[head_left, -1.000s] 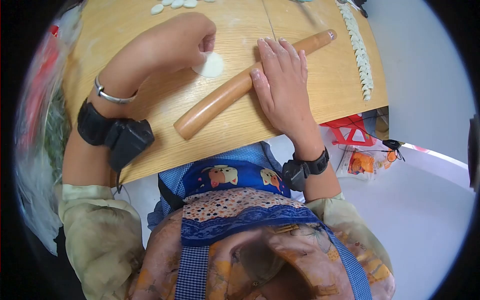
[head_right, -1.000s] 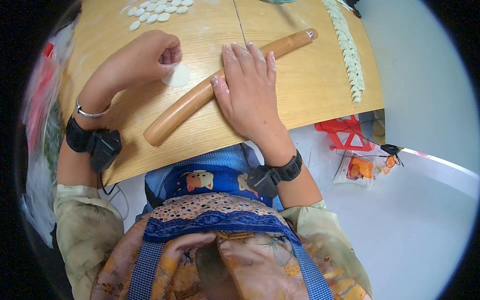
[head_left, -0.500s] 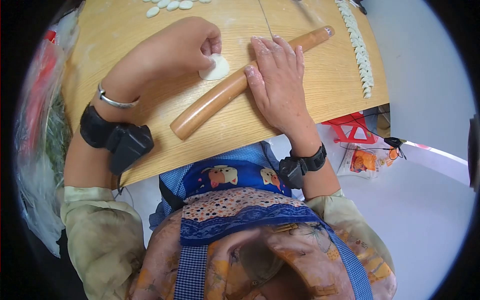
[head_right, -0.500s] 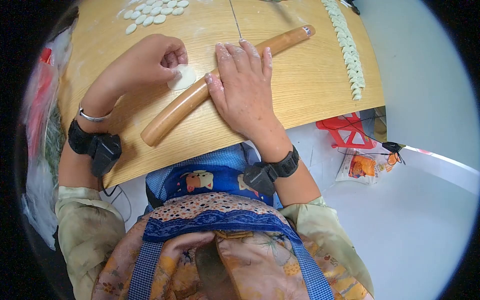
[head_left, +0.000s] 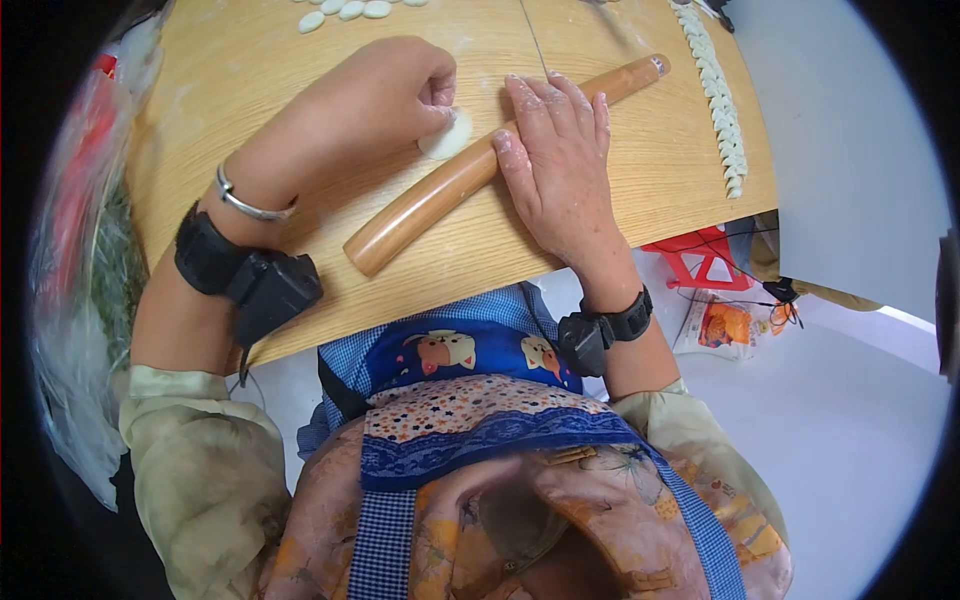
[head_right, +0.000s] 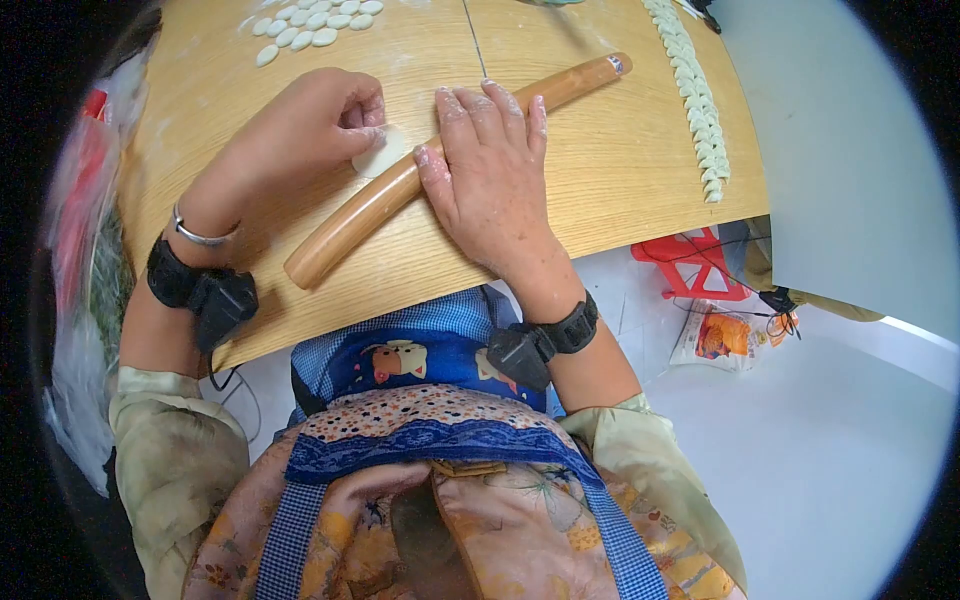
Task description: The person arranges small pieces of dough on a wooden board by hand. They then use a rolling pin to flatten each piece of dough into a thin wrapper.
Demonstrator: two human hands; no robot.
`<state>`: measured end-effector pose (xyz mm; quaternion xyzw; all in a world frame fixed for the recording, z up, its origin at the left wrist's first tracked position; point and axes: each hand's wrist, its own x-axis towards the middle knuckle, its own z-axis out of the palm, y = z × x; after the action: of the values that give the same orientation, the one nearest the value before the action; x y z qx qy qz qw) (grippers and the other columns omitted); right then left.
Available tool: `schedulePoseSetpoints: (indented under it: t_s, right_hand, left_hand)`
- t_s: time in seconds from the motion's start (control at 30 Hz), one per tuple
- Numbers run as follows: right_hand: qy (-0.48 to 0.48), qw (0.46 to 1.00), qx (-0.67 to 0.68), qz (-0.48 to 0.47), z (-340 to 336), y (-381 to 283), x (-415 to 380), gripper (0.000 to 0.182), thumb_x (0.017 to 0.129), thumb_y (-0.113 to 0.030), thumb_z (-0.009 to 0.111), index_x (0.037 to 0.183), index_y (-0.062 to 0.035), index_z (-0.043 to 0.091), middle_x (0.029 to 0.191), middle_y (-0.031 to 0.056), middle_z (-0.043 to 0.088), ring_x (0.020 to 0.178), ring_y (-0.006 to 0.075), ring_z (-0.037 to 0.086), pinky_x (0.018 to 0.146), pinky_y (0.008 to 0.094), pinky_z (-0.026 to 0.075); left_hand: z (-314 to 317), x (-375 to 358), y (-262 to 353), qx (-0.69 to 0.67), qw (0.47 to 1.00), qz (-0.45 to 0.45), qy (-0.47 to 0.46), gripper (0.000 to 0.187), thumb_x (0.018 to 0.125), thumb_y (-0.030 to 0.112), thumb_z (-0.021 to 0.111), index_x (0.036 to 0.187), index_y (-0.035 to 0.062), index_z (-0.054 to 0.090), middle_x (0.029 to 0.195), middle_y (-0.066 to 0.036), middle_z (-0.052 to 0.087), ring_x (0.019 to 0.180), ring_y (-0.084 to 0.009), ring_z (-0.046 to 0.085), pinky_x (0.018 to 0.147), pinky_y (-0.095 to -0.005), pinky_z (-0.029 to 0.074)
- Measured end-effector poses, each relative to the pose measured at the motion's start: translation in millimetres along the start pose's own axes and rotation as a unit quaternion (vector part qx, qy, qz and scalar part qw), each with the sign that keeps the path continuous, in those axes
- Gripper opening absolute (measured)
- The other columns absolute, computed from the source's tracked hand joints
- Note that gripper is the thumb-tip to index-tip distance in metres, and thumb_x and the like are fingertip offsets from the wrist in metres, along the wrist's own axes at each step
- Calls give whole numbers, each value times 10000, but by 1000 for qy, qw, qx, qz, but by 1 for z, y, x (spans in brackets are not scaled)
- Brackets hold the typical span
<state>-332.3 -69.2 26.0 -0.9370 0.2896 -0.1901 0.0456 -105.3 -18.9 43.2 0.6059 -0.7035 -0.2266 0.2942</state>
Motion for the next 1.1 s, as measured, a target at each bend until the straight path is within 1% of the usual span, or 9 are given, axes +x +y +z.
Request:
schedulePoseSetpoints:
  t_s: [0.07, 0.17, 0.2, 0.27, 0.47, 0.57, 0.77, 0.93, 1.1]
  right_hand:
    - [5, 1000, -5, -3, 0, 0, 1, 552, 1032, -368, 497, 1429, 13, 538, 1420, 207, 557, 1421, 392, 414, 1232, 599, 168]
    - [21, 999, -16, -23, 3, 0, 11, 542, 1029, -368, 501, 1393, 28, 563, 1412, 215, 572, 1399, 400, 450, 1218, 597, 217]
    - [25, 999, -23, -27, 5, -1, 18, 533, 1024, -365, 505, 1369, 34, 579, 1402, 219, 584, 1387, 403, 468, 1206, 595, 245]
    - [30, 999, -29, -30, 13, -1, 31, 525, 1019, -362, 510, 1345, 40, 594, 1392, 223, 595, 1375, 407, 486, 1194, 593, 273]
    - [14, 997, -18, -67, 34, 3, 73, 499, 1009, -351, 511, 1297, 38, 635, 1384, 219, 610, 1364, 400, 507, 1170, 579, 326]
    - [48, 997, -23, -54, 38, 2, 73, 502, 1015, -363, 504, 1296, 28, 645, 1397, 212, 606, 1373, 395, 500, 1176, 569, 319]
    - [-2, 999, -6, -43, -1, 6, 14, 537, 1019, -361, 529, 1396, 19, 563, 1458, 225, 549, 1434, 412, 424, 1213, 571, 246]
    - [-11, 1000, 17, -2, -8, 10, -18, 619, 1017, -362, 536, 1508, 2, 441, 1546, 216, 447, 1488, 417, 338, 1239, 575, 175]
    - [-7, 1000, 9, -1, -4, 9, -14, 625, 1013, -377, 538, 1501, 3, 451, 1533, 212, 463, 1482, 408, 347, 1239, 585, 162]
  left_hand:
    - [-7, 0, 3, -162, 972, -136, -100, 166, 860, 109, 709, 846, -36, 629, 687, -50, 619, 620, -127, 593, 584, -325, 485]
    - [-7, -1, 0, -192, 963, -156, -103, 201, 885, 133, 698, 818, -43, 627, 688, -58, 624, 591, -117, 576, 560, -318, 468]
    - [-9, 0, -1, -192, 964, -155, -103, 201, 885, 133, 698, 818, -43, 627, 688, -58, 624, 591, -117, 576, 560, -318, 468]
    - [-13, 2, -4, -62, 990, -76, -105, 218, 904, 141, 688, 823, -54, 632, 691, -54, 627, 633, -118, 589, 596, -315, 485]
    - [-5, 2, -22, -73, 996, -36, -36, 219, 901, 147, 681, 879, -69, 651, 703, -75, 627, 678, -132, 563, 647, -313, 476]
    - [-9, 4, -24, -98, 992, -35, -72, 211, 895, 145, 678, 890, -65, 653, 704, -89, 623, 671, -135, 544, 642, -316, 465]
    - [-16, 5, -17, -71, 991, -40, -103, 151, 890, 97, 660, 863, -46, 619, 708, -48, 612, 681, -110, 532, 639, -301, 459]
    - [-10, 4, -12, -115, 988, -32, -98, 105, 877, 70, 645, 869, -9, 578, 731, -1, 544, 709, -83, 514, 656, -272, 450]
    - [1, 3, -13, -185, 979, -18, -80, 121, 865, 81, 665, 914, -3, 593, 762, 12, 538, 736, -78, 523, 687, -254, 460]
